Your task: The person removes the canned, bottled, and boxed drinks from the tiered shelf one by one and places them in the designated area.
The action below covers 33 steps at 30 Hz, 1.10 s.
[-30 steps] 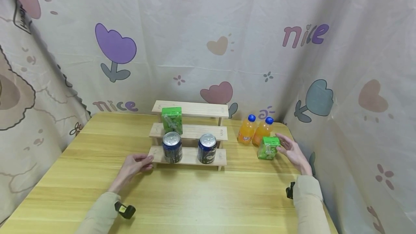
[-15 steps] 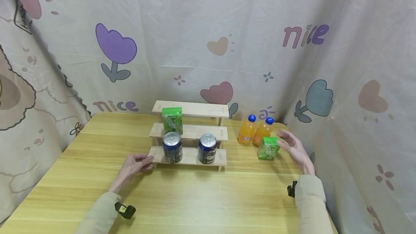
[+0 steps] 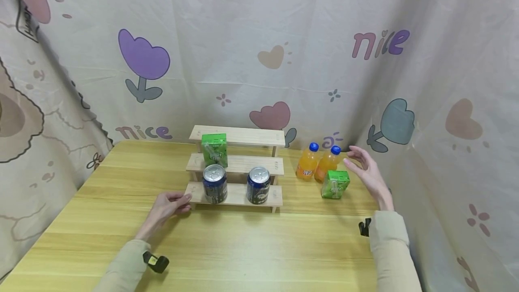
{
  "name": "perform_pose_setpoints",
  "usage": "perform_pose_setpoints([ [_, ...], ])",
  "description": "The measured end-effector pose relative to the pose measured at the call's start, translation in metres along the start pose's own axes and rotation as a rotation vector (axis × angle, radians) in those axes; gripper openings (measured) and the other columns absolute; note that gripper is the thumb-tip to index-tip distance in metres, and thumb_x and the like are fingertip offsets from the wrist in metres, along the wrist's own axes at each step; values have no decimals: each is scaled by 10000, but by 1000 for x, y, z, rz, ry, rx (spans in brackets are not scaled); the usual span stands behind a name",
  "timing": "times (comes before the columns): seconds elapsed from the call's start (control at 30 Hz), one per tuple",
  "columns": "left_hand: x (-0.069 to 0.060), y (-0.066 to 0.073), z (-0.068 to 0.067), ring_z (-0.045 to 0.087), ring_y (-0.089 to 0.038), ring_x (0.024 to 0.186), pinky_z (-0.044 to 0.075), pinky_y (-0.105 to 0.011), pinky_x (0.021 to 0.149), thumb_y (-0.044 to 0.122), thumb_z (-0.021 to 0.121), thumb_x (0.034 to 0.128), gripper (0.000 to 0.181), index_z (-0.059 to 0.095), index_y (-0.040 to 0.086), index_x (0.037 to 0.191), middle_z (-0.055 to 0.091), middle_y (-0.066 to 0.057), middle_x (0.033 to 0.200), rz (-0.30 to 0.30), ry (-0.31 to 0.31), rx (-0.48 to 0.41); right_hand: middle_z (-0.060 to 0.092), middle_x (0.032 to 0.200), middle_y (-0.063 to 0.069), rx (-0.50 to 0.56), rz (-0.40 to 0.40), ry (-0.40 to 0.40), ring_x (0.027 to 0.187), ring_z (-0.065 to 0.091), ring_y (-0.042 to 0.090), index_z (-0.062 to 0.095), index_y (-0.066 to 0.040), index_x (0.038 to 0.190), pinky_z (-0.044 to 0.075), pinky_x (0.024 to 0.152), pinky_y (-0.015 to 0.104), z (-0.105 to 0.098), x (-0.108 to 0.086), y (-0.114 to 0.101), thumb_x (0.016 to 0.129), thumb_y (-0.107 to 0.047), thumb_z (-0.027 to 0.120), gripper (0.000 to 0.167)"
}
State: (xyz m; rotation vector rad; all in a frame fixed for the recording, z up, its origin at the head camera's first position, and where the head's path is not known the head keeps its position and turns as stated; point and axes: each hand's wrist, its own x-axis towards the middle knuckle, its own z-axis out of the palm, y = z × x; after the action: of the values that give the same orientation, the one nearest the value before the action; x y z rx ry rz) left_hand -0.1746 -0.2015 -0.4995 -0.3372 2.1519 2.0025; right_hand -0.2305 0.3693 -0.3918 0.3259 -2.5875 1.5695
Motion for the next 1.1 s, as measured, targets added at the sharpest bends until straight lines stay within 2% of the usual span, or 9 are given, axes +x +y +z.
perform_pose_setpoints([
  [0.2, 0, 1, 0, 718, -98, 719, 656, -211, 708, 84, 648, 981, 389, 566, -197, 1237, 749, -167, 959, 1, 1, 2, 526, 1285, -95, -86, -40, 17, 1183, 469, -77, 357, -28, 1493, 395, 937, -55, 1, 8, -31, 1039, -247, 574, 549],
  [0.3, -1, 1, 0, 714, -96, 719, 655, -208, 706, 84, 649, 980, 387, 567, -193, 1239, 746, -158, 948, -2, -1, 1, 531, 1279, -103, -131, -46, 12, 1193, 466, -70, 385, -61, 1483, 395, 937, -55, 3, 13, -46, 1032, -271, 588, 538],
  [0.47, 0, 1, 0, 706, -80, 708, 647, -187, 691, 85, 647, 982, 389, 565, -198, 1236, 739, -130, 914, -11, -1, -4, 537, 1284, -104, -177, -71, -21, 1169, 497, -57, 401, -89, 1482, 415, 931, -37, 10, 26, -69, 1021, -284, 605, 541],
  [0.6, 0, 1, 0, 709, -75, 711, 644, -176, 692, 88, 643, 986, 396, 559, -202, 1243, 737, -113, 906, -17, -3, -10, 529, 1348, 6, -186, -75, -59, 1173, 547, 16, 406, -85, 1477, 440, 936, -19, 22, 37, -89, 1019, -281, 610, 539],
  [0.7, 1, 2, 0, 711, -76, 710, 643, -173, 690, 89, 645, 985, 404, 553, -203, 1249, 738, -104, 896, -20, -5, -14, 509, 1410, 118, -181, -65, -96, 1249, 586, 203, 406, -71, 1475, 518, 1091, 200, 33, 45, -101, 1009, -283, 627, 558],
  [0.77, 1, 2, 1, 717, -82, 713, 644, -176, 691, 93, 647, 985, 412, 550, -205, 1252, 741, -97, 886, -20, -8, -18, 492, 1439, 166, -165, -63, -122, 1306, 557, 325, 402, -63, 1476, 492, 1161, 378, 41, 51, -108, 1000, -281, 644, 576],
  [0.83, 1, 2, 1, 721, -89, 714, 647, -181, 693, 93, 648, 984, 414, 548, -206, 1254, 742, -86, 874, -21, -9, -25, 483, 1446, 193, -146, -75, -142, 1342, 522, 389, 402, -45, 1472, 431, 1176, 543, 49, 57, -114, 994, -261, 654, 582],
  [1.1, 1, 2, 0, 721, -86, 703, 648, -185, 690, 90, 646, 984, 402, 550, -199, 1247, 746, -76, 850, -25, -14, -17, 488, 1464, 202, -82, -109, -226, 1387, 475, 381, 431, -25, 1449, 398, 1222, 529, 87, 80, -131, 968, -206, 690, 576],
])
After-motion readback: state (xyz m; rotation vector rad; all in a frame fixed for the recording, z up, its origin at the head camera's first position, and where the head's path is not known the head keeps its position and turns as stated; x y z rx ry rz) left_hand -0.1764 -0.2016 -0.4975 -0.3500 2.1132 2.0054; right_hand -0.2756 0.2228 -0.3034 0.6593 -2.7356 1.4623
